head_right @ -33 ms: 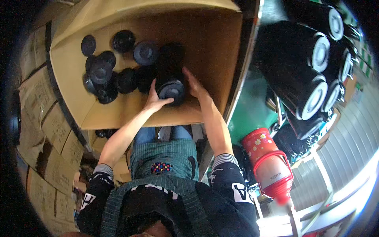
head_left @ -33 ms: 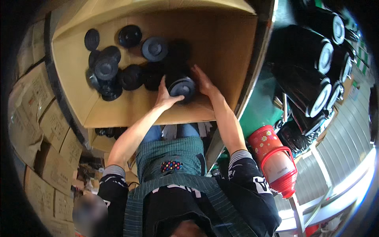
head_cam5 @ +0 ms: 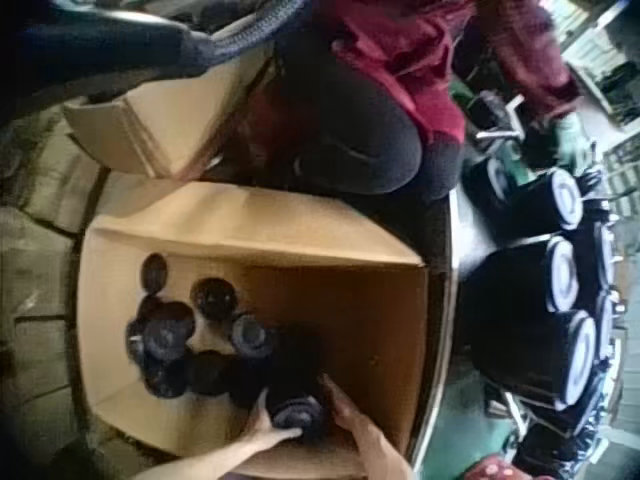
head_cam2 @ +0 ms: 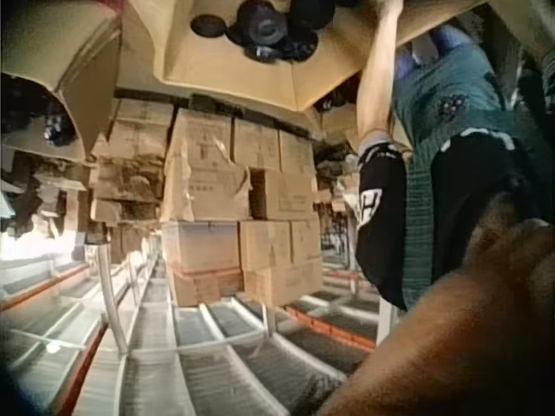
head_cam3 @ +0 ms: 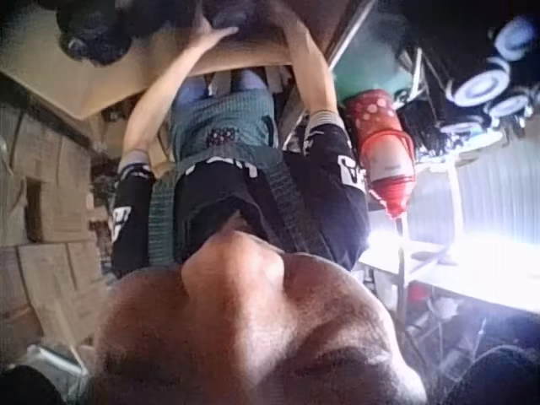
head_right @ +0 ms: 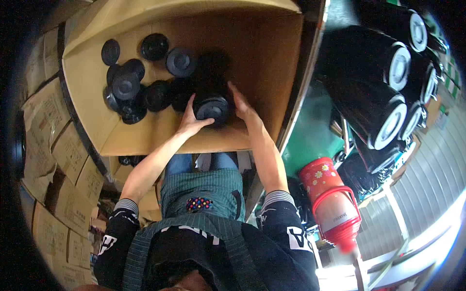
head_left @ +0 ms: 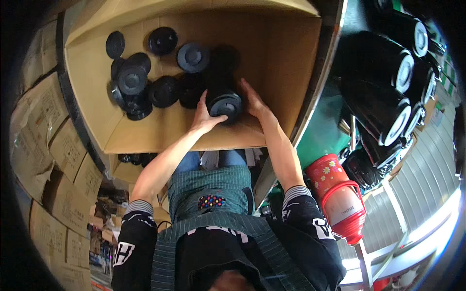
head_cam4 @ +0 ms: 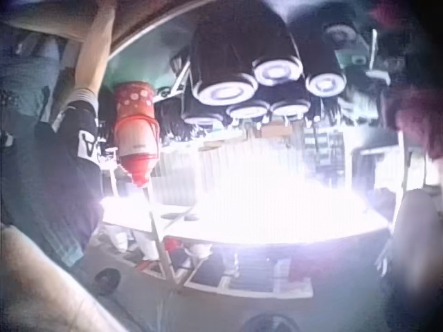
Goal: The person assembles black kettles by attaching lids to bodies and placing them into a cardboard box. They repeatedly pick up kettle bodies and lids, align and press them together, then stack the finished units in the box.
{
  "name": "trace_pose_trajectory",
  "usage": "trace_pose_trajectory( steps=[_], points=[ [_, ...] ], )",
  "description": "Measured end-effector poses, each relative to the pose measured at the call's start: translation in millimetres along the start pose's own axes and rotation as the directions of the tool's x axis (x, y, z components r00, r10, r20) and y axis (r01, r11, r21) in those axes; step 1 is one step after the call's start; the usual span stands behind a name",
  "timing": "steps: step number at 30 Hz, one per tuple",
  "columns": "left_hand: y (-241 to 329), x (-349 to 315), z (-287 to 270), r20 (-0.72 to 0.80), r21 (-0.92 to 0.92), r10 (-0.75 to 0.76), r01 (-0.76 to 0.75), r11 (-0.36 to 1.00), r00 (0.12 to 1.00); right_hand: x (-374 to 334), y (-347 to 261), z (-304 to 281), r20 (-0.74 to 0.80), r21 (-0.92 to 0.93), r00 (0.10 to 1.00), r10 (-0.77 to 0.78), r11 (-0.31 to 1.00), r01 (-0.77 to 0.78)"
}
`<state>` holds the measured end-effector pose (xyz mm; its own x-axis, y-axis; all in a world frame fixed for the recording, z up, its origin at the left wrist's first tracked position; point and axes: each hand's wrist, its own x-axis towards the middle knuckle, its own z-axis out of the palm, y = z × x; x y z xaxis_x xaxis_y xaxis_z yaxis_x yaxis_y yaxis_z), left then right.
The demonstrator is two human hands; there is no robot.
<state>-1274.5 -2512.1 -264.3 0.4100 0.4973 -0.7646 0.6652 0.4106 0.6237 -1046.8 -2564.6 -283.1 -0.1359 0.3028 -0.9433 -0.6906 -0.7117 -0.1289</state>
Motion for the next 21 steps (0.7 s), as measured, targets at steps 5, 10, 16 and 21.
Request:
trace_pose_trajectory(
  steps=[5,10,16,21],
  points=[
    [23.8,-8.8,-4.6,0.144,-0.108,-0.064,0.080,0.991,0.987,40.8,46.1,-20.5,-0.116,-0.026,0.993,0.025,0.999,-0.029],
    [14.0,-9.0,-4.9,0.144,-0.054,-0.060,0.069,0.996,0.988,1.8,10.6,-0.1,-0.168,-0.075,0.984,0.061,0.994,-0.074],
    [-26.4,15.3,-80.7,0.089,0.314,0.029,-0.056,0.948,0.996,17.7,22.1,-40.1,-0.285,-0.076,0.958,-0.039,0.997,0.018],
    [-54.0,43.5,-85.1,0.274,0.902,0.369,-0.370,0.221,0.888,53.1,39.9,-83.0,-0.258,-0.152,0.965,-0.036,0.988,-0.003]
  ],
)
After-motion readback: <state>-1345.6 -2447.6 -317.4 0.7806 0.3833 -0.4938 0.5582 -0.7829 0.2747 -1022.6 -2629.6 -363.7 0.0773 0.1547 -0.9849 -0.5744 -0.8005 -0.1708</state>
